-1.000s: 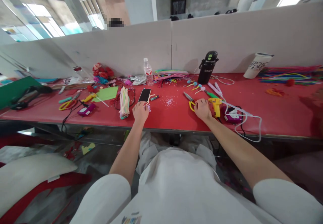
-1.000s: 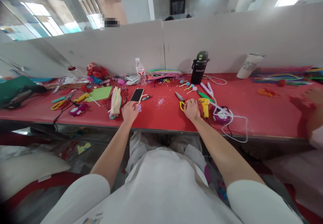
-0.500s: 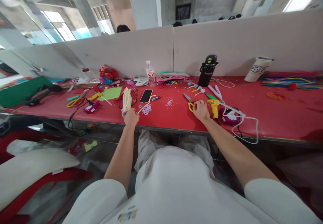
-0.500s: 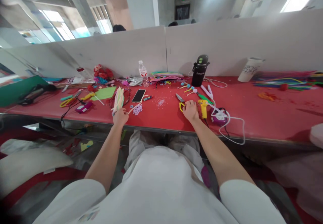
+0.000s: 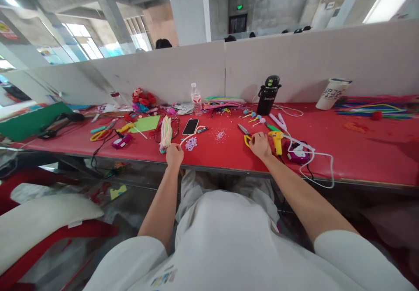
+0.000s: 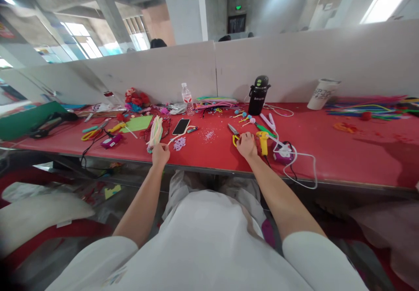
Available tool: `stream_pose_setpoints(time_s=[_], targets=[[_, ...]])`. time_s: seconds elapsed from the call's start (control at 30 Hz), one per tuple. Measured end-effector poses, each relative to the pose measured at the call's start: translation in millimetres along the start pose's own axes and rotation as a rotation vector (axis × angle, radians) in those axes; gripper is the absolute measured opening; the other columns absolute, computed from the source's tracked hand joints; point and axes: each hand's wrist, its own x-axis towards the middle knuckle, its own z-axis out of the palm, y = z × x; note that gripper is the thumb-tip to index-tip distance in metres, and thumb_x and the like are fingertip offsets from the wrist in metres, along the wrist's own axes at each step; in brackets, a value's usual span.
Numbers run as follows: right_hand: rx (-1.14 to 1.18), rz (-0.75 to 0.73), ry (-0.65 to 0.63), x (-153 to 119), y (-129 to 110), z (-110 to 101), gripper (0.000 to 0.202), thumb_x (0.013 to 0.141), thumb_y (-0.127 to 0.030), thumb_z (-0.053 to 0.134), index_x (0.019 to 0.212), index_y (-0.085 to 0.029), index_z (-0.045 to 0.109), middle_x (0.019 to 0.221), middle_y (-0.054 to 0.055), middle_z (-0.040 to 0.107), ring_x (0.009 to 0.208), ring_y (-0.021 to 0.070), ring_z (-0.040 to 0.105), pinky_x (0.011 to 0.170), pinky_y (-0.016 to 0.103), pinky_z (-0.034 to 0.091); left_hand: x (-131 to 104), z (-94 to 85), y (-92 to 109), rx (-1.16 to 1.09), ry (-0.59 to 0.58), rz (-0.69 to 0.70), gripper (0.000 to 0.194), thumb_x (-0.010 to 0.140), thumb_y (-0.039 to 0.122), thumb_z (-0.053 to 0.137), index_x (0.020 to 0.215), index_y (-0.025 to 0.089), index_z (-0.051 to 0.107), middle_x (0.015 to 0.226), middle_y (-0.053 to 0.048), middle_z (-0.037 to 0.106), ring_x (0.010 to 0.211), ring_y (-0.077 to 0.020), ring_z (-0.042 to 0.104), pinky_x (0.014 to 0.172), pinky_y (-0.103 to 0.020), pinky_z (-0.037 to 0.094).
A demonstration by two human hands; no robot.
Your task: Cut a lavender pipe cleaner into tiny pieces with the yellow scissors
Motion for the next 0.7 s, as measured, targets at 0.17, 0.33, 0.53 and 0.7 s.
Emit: stream_pose_setpoints(time_s=[0.17, 0.33, 0.53, 0.7], targets=[[-0.013, 0.001, 0.005, -1, -4, -4, 0.01, 0.078, -0.022, 0.049, 0.083, -0.016, 0.056, 0.091, 0.012, 0.051, 0.09, 0.0265, 0.046, 0.082, 0.041, 0.038, -5, 1.8, 13, -0.104, 0.105, 0.042, 0.018, 0.085, 0.023, 0.045, 0.094, 0.015, 0.059, 0.097, -0.014, 0.065, 0.096, -0.025, 0.061, 0.087, -0.038, 0.046], [-0.017, -0.004, 0.015, -2, -7, -4, 0.008, 0.078, -0.023, 0.05, 0.079, -0.017, 0.055, 0.089, 0.011, 0.051, 0.087, 0.025, 0.047, 0.082, 0.04, 0.039, -8, 2.4, 20, -0.233, 0.168, 0.091, 0.013, 0.082, 0.022, 0.049, 0.091, 0.016, 0.056, 0.081, -0.008, 0.066, 0.077, -0.0198, 0.064, 0.076, -0.031, 0.049], [-0.021, -0.014, 0.024, -1, -8, -4, 0.006, 0.076, -0.023, 0.051, 0.077, -0.017, 0.054, 0.087, 0.01, 0.051, 0.087, 0.0245, 0.048, 0.08, 0.038, 0.04, -13, 13.2, 26, -0.362, 0.246, 0.139, 0.009, 0.082, 0.024, 0.051, 0.086, 0.018, 0.057, 0.076, -0.004, 0.064, 0.075, -0.0157, 0.063, 0.073, -0.026, 0.05], [-0.03, -0.031, 0.03, -1, -9, -7, 0.007, 0.076, -0.021, 0.05, 0.079, -0.018, 0.055, 0.088, 0.01, 0.051, 0.085, 0.0244, 0.048, 0.081, 0.039, 0.039, -15, 15.4, 27, -0.449, 0.33, 0.124, 0.013, 0.085, 0.025, 0.05, 0.088, 0.016, 0.058, 0.082, -0.006, 0.065, 0.078, -0.0146, 0.064, 0.077, -0.025, 0.051]])
